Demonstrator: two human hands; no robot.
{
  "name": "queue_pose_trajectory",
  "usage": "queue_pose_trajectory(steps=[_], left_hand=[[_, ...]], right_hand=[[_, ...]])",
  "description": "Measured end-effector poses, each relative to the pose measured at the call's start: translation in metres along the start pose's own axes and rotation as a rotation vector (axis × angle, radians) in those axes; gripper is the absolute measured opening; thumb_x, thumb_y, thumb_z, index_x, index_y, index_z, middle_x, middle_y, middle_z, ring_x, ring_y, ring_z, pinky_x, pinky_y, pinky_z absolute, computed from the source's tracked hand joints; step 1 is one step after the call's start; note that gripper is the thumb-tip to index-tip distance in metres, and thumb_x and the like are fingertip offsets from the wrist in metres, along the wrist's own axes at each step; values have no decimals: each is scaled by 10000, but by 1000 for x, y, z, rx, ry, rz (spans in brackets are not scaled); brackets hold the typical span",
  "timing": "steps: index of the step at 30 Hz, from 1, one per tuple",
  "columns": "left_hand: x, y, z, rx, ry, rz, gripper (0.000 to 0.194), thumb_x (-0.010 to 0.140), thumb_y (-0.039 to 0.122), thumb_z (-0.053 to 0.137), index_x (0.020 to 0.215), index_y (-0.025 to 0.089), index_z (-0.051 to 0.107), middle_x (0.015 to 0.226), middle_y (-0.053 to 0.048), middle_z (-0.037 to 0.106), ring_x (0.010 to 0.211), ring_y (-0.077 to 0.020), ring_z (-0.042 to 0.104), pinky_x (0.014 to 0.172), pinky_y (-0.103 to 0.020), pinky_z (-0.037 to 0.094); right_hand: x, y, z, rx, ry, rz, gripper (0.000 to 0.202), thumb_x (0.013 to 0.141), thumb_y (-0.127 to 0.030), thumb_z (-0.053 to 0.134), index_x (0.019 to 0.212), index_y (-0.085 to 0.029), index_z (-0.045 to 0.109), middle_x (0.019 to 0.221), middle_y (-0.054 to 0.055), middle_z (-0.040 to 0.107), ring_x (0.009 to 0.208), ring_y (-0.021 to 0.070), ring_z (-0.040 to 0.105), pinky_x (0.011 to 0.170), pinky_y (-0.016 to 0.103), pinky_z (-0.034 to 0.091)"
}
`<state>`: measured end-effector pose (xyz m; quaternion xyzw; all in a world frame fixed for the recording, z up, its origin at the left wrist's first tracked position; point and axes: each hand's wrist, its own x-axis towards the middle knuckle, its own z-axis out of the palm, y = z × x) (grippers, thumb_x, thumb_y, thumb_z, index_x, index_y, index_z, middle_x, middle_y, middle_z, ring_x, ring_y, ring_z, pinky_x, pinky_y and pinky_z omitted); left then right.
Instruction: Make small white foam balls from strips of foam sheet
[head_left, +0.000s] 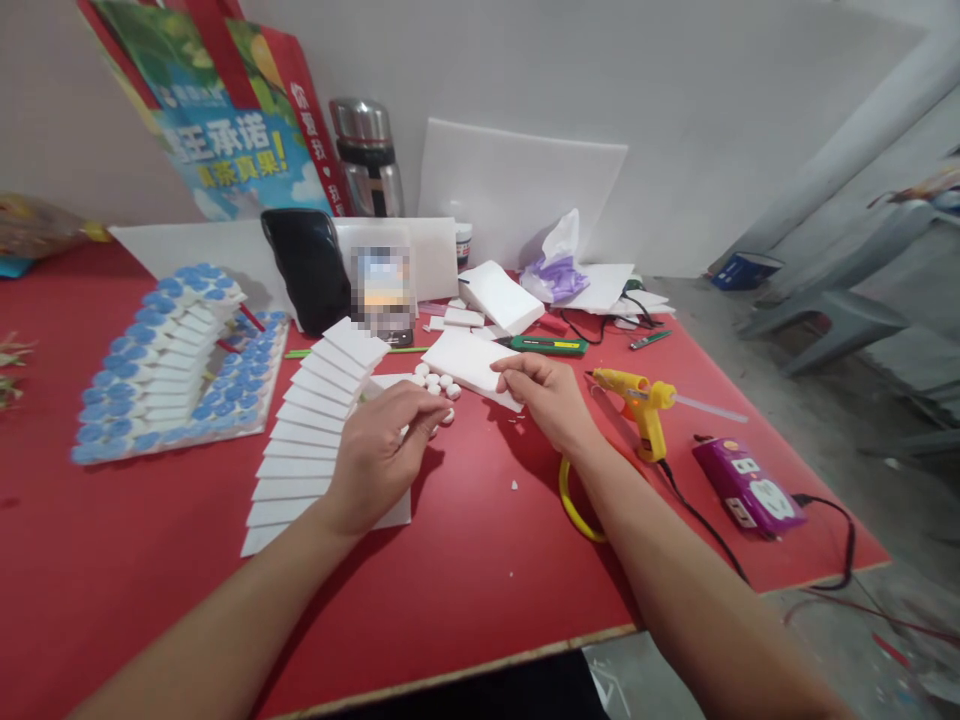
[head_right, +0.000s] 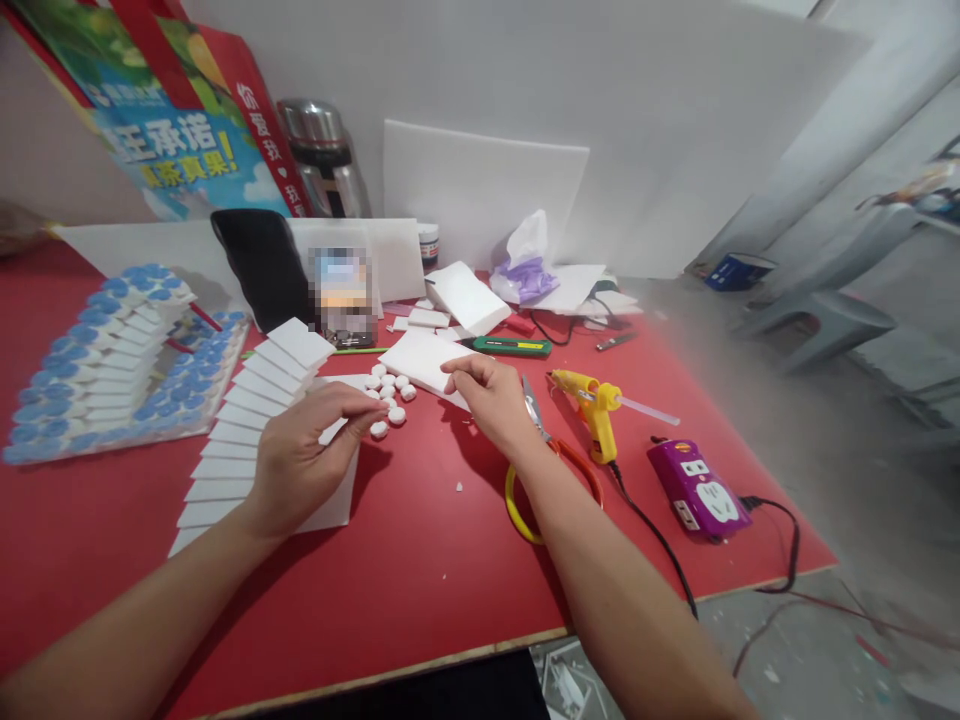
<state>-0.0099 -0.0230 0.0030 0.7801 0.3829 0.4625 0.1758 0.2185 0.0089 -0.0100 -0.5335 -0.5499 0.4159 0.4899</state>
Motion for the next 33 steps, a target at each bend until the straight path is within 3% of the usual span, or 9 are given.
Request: queue_pose_trajectory(steps=[3,7,11,22,25,29,33], left_hand=[[-2,-1,1,29,22,7,92,991,191,651,908,199,688,775,3,739,695,-141,683,677,-254,499],[-5,-2,4,101,-44,206,61,983,195,668,926,174,672,803,-17,751,694,-144,689,660,-256,497],[-8,-1,9,140,-85,293,54,994,182,647,954,156,672,806,-46,771,676,-163,706,647,-274,500],[-8,0,11,125,-205,321,85,1009,186,617,969,158,687,764,-34,754,660,-161,706,627,-267,487],[-10,1,13,101,-192,256,93,1013,214,623,1062,168,687,850,-40,770,711,-161,715,664,-266,509],[-10,3,14,0,-143,-23,364,981,327,700,1302,180,616,943,-28,731,626,-115,628,635,-256,514],[-4,5,13,-37,-103,-54,226,980,325,693,1158,185,682,984,-48,706,749,-143,649,715,-285,533]], right_hand=[[-2,3,-2,68,-51,27,226,811,-356,705,920,-162,745,771,30,767,568,105,503,562,255,417],[-5,4,-7,42,-30,13,232,817,-397,752,816,-168,711,706,44,760,543,107,540,550,249,442],[-7,3,-7,75,20,-2,300,828,-462,763,804,-179,667,671,40,751,504,108,565,528,242,457],[-12,-7,-8,-35,55,-10,469,917,-554,698,633,-195,593,455,-5,607,413,81,418,470,235,322],[-15,-10,-6,23,-19,-8,438,941,-547,667,693,-188,629,545,9,666,450,87,455,493,240,348],[-25,-16,8,162,-236,-13,255,945,-427,674,861,-186,673,717,11,724,541,92,493,555,243,408],[-34,-21,21,327,-376,92,196,872,-371,773,902,-190,704,748,1,713,605,107,589,627,266,487]])
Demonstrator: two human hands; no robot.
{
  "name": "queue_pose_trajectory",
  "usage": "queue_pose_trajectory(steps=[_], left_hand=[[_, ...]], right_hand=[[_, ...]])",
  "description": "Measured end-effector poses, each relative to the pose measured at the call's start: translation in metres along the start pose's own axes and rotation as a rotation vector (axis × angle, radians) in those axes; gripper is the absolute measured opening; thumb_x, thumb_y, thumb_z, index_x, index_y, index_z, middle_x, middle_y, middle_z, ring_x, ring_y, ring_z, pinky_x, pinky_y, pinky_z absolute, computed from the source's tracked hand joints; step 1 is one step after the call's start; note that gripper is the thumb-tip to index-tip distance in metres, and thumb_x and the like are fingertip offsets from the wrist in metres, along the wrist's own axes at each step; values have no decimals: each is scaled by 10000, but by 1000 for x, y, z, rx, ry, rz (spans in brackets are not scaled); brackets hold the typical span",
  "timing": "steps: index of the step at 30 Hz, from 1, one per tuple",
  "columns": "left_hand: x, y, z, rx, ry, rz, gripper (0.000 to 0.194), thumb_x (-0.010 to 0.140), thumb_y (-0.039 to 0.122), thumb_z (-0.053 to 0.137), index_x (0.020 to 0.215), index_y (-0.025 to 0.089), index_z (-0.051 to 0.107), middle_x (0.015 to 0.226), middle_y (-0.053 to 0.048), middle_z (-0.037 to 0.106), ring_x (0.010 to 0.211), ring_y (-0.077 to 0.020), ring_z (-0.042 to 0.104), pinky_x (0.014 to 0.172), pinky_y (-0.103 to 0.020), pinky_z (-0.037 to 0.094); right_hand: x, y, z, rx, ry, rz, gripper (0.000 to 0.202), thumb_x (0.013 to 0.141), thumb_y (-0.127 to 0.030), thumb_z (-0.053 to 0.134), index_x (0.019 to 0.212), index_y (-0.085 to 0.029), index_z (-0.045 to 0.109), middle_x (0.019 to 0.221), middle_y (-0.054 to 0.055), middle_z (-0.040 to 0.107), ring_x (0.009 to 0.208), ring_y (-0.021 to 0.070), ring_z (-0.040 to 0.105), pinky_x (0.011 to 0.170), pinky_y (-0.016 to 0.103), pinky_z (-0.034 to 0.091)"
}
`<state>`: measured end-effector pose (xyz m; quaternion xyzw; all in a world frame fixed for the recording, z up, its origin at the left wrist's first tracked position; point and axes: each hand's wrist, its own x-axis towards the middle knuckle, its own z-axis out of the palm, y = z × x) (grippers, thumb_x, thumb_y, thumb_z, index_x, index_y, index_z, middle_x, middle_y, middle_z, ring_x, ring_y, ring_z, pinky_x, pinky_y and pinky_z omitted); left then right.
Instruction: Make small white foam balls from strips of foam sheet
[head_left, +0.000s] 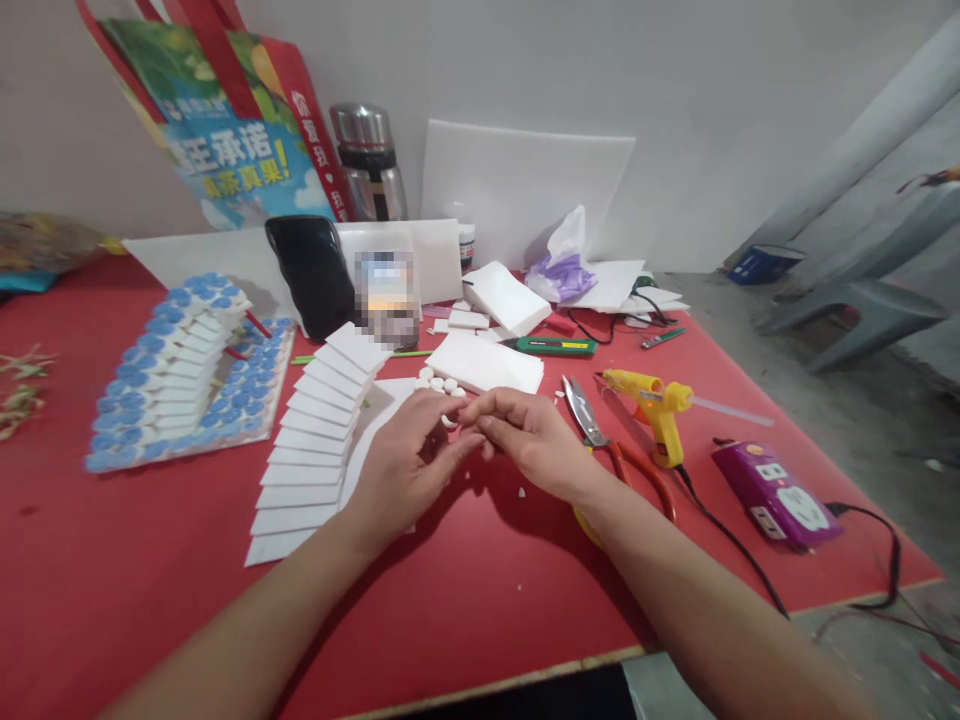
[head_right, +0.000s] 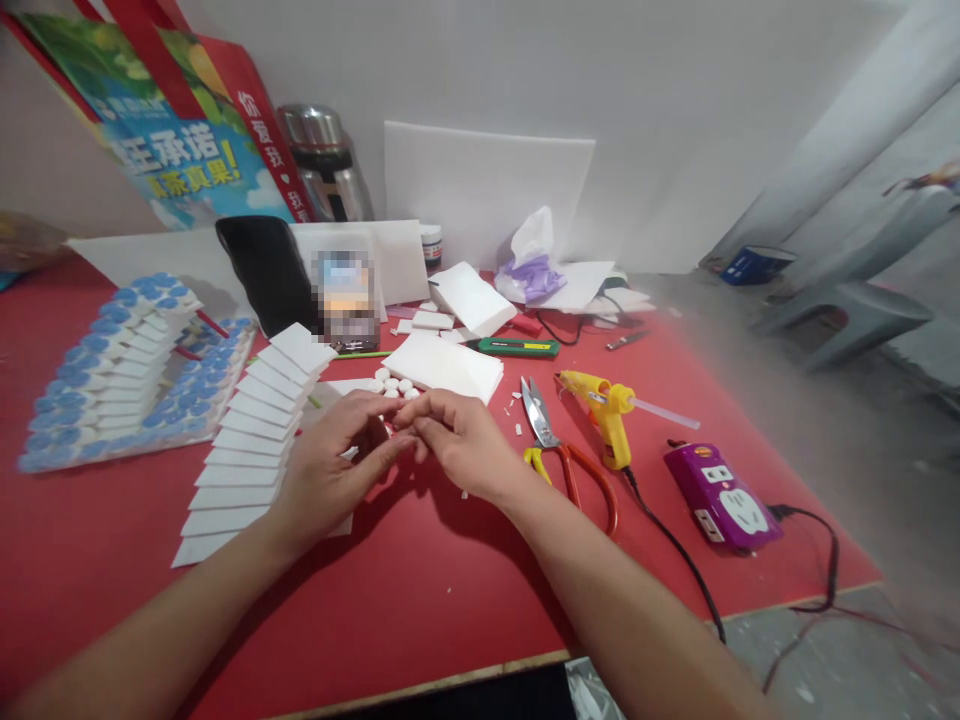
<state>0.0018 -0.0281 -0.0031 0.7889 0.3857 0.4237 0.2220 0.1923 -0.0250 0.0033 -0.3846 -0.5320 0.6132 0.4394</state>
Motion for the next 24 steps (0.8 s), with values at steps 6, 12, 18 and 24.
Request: queue_pose_trajectory(steps=[6,12,18,24], left_hand=[[2,-3,1,-80,75,-82,271,956,325,721,1184,185,682,1093,-80,727,807,-152,681,671,-273,548],[-4,-1,-1,-83,128,-40,117,1019,198,624,1075,213,726,907,-16,736,760,-119,670,730,-262,552],[-6,7,1,-9,58,136,323,973,66,615,1244,234,666,1186,-89,680,1056,-181,668,835,-297,576],[-5,7,4,-8,-39,247,312,958,19,603,1189,222,659,1123,-84,669,1048,-182,657,896,-315,560]], right_hand=[[2,-4,-1,304,-67,182,409,729,-432,891,1008,-165,756,877,80,800,705,189,755,651,299,564],[4,-3,-20,-282,323,-36,206,870,-370,740,770,-198,687,693,38,744,577,166,653,570,293,493],[17,13,-51,-986,444,-294,256,856,-98,624,1071,-183,735,1138,118,683,912,219,654,831,363,516],[24,19,-52,-1159,336,-46,51,896,-148,689,893,-186,722,944,67,638,844,202,610,816,327,456]])
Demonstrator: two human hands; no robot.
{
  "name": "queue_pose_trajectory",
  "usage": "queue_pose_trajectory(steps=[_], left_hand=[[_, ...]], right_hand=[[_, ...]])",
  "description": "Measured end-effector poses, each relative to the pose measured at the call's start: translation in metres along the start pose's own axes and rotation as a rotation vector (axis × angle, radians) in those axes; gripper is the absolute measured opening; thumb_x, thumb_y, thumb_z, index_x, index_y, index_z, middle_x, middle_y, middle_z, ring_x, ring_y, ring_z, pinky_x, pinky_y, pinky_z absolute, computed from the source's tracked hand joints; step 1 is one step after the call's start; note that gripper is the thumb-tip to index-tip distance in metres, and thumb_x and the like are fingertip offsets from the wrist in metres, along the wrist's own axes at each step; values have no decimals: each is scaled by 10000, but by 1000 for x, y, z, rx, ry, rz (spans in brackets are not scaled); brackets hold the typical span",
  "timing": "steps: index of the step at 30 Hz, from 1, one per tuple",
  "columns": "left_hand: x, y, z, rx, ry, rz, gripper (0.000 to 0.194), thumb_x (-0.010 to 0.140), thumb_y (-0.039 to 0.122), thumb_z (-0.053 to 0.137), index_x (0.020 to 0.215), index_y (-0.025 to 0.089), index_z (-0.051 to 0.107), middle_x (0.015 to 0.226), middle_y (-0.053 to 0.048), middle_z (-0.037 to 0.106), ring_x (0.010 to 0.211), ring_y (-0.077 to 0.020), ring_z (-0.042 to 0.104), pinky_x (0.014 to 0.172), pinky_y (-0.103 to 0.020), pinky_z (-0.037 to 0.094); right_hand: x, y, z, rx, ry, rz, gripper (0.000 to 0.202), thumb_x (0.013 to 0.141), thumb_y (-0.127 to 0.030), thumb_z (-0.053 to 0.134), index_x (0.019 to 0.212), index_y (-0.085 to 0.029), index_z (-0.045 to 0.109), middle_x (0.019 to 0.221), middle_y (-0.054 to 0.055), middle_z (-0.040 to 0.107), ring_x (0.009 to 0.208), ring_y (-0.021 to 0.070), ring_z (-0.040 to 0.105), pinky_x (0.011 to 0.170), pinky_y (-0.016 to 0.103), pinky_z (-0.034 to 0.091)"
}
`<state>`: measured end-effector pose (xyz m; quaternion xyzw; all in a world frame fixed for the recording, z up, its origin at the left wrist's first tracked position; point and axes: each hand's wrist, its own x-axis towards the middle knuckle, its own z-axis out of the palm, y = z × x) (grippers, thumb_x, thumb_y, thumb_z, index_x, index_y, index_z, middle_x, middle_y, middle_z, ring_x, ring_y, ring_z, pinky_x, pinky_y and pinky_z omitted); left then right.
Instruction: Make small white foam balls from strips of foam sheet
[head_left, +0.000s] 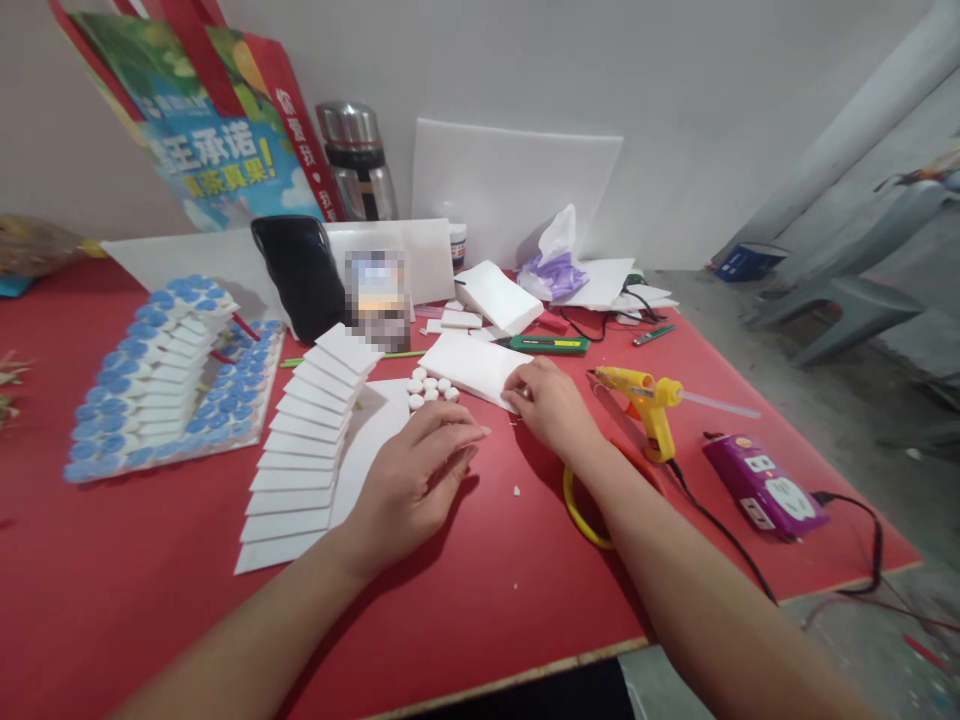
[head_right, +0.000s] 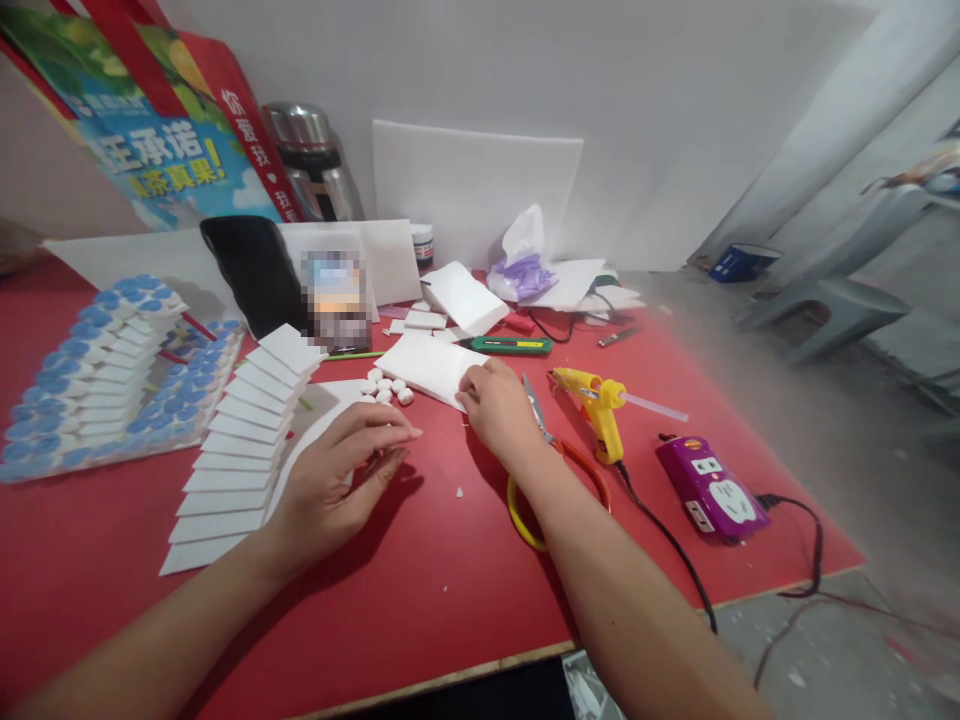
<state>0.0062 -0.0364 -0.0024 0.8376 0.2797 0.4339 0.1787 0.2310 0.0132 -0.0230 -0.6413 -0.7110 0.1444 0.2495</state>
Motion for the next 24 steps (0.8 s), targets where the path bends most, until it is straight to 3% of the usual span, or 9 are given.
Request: queue_pose_trajectory(steps=[8,14,20,24], left_hand=[[0,-3,-1,-10,-25,-10,256,964,31,598,1126,214,675,1094,-81,679,1006,-181,669,876,-312,552],[0,-3,-1,1,-29,-9,234,973,42,594,1111,208,684,1082,-88,690,994,-183,675,861,-323,565],[2,-6,-3,40,103,-130,187,976,86,623,1069,215,721,1107,-76,704,1054,-192,684,936,-355,577],[1,-9,-2,-2,176,-265,156,977,152,648,1089,223,731,1135,-69,694,981,-182,694,808,-323,611]], right_hand=[[0,-15,-5,-139,-61,9,101,915,-136,637,833,-171,683,915,88,686,850,215,599,771,319,392],[-1,-9,-6,43,31,0,112,905,-177,616,795,-186,633,864,56,663,748,182,574,678,297,366],[-3,-3,-10,213,130,4,125,832,-187,610,709,-205,598,782,15,644,670,156,538,637,294,354],[-1,-2,-12,342,186,66,97,795,-221,621,699,-207,620,784,16,654,692,163,541,659,304,382]])
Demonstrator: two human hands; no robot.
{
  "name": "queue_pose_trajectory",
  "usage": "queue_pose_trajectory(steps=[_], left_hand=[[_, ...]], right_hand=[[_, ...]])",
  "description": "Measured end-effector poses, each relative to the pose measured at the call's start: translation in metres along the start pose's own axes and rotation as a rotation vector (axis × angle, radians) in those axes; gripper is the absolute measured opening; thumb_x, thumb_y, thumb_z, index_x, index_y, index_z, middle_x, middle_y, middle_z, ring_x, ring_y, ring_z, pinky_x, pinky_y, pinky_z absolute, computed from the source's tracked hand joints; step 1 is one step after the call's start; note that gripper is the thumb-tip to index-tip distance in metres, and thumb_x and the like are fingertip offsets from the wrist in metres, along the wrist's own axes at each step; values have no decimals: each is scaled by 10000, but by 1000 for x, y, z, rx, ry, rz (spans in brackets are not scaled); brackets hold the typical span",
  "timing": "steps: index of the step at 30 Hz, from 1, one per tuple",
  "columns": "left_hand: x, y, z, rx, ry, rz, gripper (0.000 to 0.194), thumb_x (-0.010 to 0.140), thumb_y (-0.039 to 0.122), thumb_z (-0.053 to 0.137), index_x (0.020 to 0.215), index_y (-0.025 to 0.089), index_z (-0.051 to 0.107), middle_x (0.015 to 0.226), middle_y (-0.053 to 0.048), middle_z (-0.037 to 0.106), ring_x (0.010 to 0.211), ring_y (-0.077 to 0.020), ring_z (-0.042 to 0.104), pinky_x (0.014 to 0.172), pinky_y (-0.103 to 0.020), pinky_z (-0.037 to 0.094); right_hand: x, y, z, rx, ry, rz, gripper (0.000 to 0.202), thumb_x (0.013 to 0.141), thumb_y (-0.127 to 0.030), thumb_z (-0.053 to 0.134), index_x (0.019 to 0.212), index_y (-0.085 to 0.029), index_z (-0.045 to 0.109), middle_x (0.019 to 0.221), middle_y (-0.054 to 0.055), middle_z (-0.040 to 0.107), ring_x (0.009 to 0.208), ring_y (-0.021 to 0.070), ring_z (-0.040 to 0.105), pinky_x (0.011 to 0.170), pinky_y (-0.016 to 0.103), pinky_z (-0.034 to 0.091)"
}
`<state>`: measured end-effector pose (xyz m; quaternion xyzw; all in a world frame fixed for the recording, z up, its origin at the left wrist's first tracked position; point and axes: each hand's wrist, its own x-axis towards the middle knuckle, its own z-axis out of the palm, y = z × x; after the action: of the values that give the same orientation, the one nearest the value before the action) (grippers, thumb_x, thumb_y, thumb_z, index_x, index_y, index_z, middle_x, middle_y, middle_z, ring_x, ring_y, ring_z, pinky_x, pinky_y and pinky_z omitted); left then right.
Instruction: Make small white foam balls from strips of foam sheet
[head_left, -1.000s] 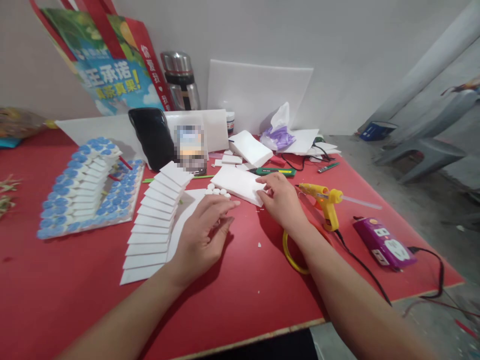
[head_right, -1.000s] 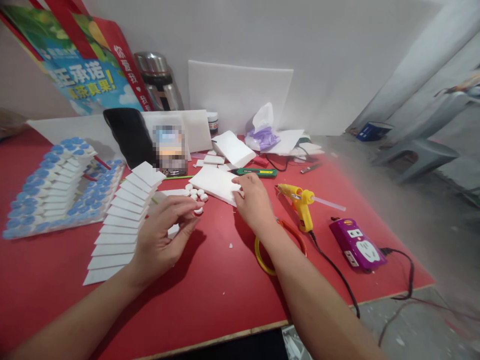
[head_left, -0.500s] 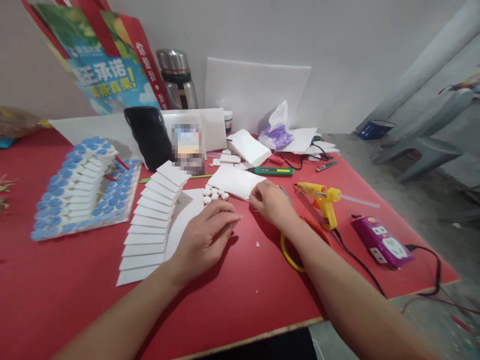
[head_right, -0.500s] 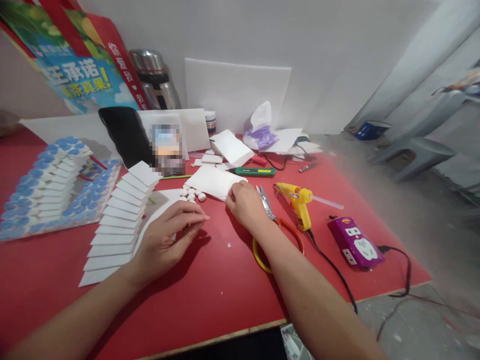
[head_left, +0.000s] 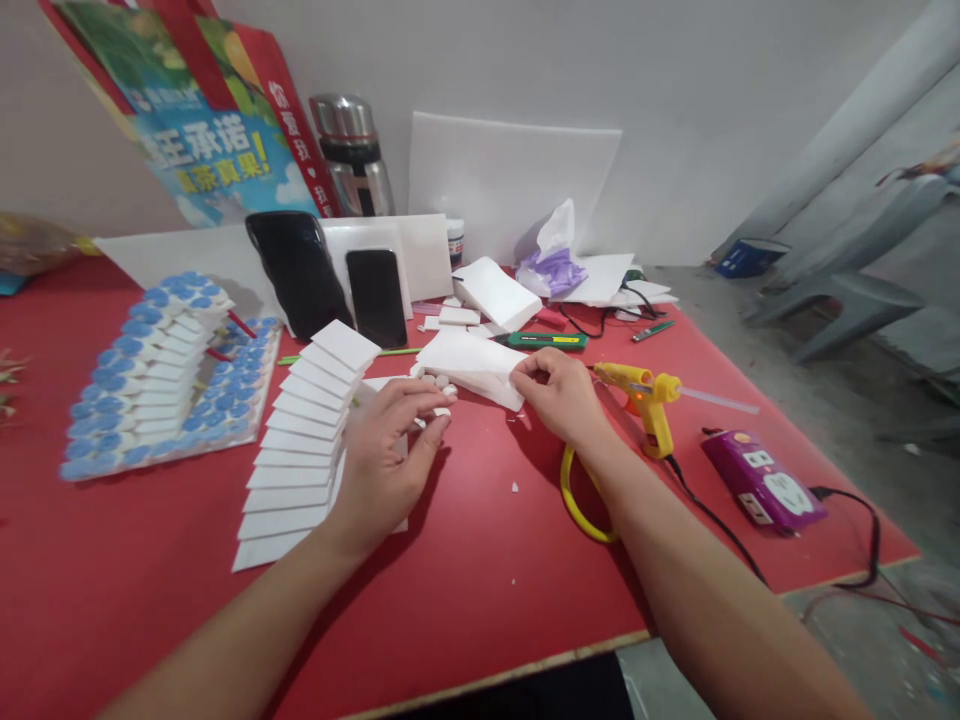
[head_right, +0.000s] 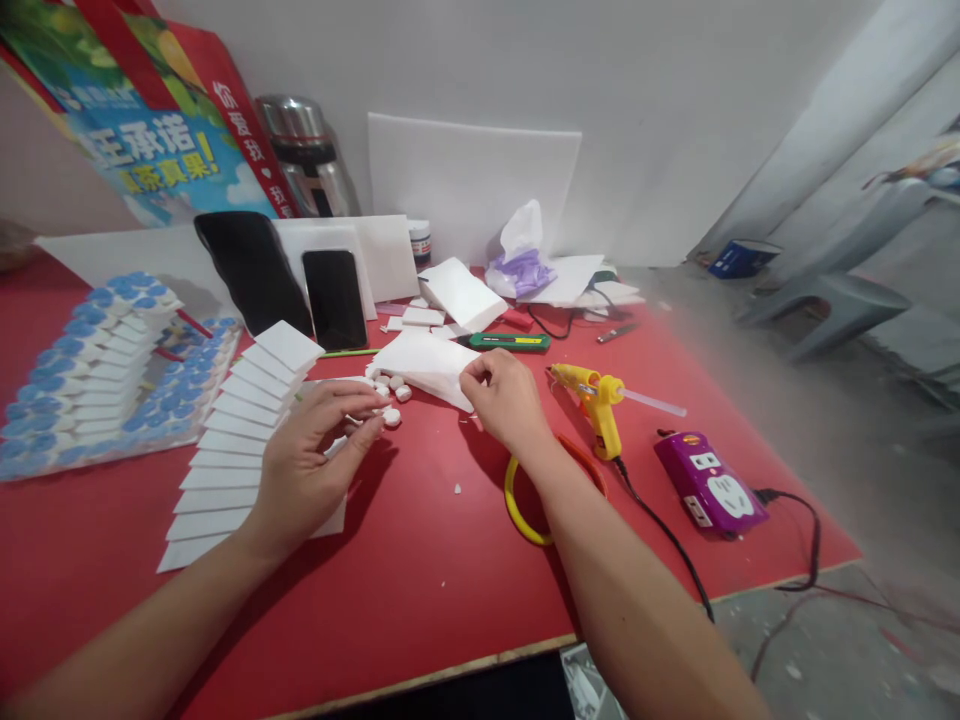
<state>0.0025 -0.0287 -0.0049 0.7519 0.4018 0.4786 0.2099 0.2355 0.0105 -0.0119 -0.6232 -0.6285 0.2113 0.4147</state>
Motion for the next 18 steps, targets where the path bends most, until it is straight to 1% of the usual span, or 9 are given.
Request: queue_pose_trajectory(steps=[2,4,7,10,12,14,15,17,18], left_hand=[[-1,-2,1,-77,37,-92,217,976,204,665,1188,230,705,1205,-76,658,927,-171,698,741,-315,622],[-1,-3,2,-135,79,-162,318,971,256,684,1288,244,658,1299,-93,608,934,-174,699,736,-329,633],[0,-5,1,-119,139,-159,554,919,321,762,1434,278,561,1455,-123,540,1193,-253,658,930,-414,615],[2,-6,-4,-96,132,-102,793,862,398,828,1551,312,446,1585,-141,475,1439,-329,509,1142,-519,495],[2,-6,-6,-175,51,-52,858,860,543,797,1589,325,401,1617,-153,456,1463,-354,493,1175,-544,465],[0,-5,-6,-292,-54,-4,961,812,724,733,1613,336,370,1632,-165,442,1441,-375,523,1165,-546,481],[-1,-4,-5,-323,-91,6,1016,778,764,728,1623,343,352,1645,-168,428,1432,-382,535,1150,-542,499],[-3,-2,-3,-283,-88,-5,1011,771,695,792,1618,342,369,1646,-158,442,1415,-376,555,1117,-525,532],[-3,0,-2,-226,-58,-31,915,815,591,817,1595,331,416,1619,-145,489,1394,-359,578,1095,-509,550]], right_hand=[[1,-3,-4,141,28,8,88,788,-255,628,715,-206,621,810,16,648,736,165,551,695,308,408],[1,-10,-11,369,-30,36,96,782,-287,647,738,-206,621,791,1,618,720,147,523,684,292,410],[-3,-23,-26,742,-328,206,155,749,-315,711,720,-200,612,651,-41,513,580,99,389,563,249,335],[-7,-32,-34,898,-569,397,207,698,-303,785,696,-183,616,553,-67,433,511,68,308,488,213,259],[-9,-34,-35,949,-601,470,246,678,-303,819,705,-179,608,540,-74,421,489,56,291,450,191,226],[-8,-34,-33,1020,-572,499,300,670,-318,843,705,-185,577,538,-83,410,476,46,264,414,174,188],[-8,-33,-31,1053,-559,502,323,667,-324,853,698,-189,560,535,-86,406,472,43,253,399,169,172],[-7,-32,-29,1092,-561,507,352,666,-331,864,680,-194,540,518,-93,397,460,40,238,377,166,159],[-7,-31,-28,1095,-582,514,356,662,-332,869,674,-195,541,510,-94,398,452,39,241,371,167,163]])
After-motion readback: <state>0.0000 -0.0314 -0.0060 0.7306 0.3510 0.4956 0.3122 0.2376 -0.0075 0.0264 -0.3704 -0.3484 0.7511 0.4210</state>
